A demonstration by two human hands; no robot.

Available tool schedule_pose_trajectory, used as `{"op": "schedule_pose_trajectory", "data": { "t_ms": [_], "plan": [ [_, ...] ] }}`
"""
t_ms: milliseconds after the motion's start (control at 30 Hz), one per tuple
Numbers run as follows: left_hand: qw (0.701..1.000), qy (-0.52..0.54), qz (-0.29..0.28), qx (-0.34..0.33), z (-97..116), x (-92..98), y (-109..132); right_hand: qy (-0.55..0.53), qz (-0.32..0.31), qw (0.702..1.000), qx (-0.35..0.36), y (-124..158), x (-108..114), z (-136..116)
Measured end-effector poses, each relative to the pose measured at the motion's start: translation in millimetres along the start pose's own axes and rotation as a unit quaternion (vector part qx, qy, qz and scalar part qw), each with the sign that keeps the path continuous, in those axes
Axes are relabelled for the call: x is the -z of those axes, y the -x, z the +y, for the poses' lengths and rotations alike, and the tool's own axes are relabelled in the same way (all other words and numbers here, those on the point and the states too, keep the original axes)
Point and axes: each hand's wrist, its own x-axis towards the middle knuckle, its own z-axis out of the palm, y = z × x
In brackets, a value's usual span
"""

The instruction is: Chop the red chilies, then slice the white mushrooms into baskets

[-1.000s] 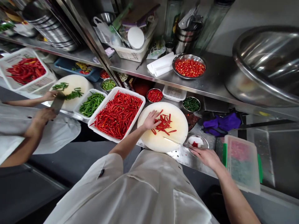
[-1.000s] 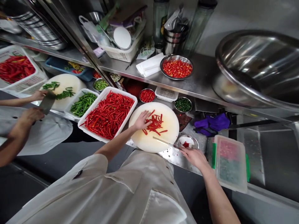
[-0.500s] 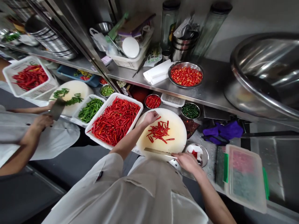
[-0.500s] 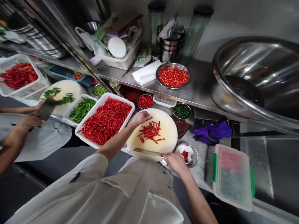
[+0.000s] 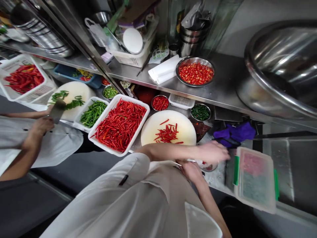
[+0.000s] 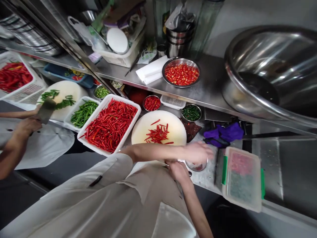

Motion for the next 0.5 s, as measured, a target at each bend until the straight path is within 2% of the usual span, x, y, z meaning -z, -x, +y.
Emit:
{"op": "schedule_pose_trajectory", "data": {
  "t_ms": [67,133,200,267,333,433,500],
  "plan": [
    [0.998,-0.001,0.015,0.064,-58.8,-20.8,26.8,0.010,-0.017,1.000,-0.004,4.8,-3.1,-0.5],
    [0.991,-0.001,0.006,0.136,-113.2,-45.7,57.3,0.004,-0.015,1.000,-0.014,9.6,-6.9,0.3],
    [0.951,0.043,-0.013,0.307,-150.6,-67.6,83.6,-0.003,-0.011,1.000,-0.015,13.0,-9.1,2.0],
    [0.925,0.084,-0.029,0.370,-169.0,-82.7,103.1,0.001,-0.013,1.000,-0.009,13.2,-6.9,3.6],
    [0.909,0.119,-0.032,0.397,-175.6,-88.8,117.9,0.014,-0.013,1.000,0.001,9.0,0.4,3.4],
    [0.905,0.134,-0.031,0.403,-181.0,-81.7,135.3,0.028,-0.002,1.000,0.001,0.9,13.4,-2.8],
    [0.916,0.131,-0.019,0.378,-184.9,-70.0,132.9,0.023,0.010,1.000,-0.009,2.4,14.4,-11.3]
  ]
}}
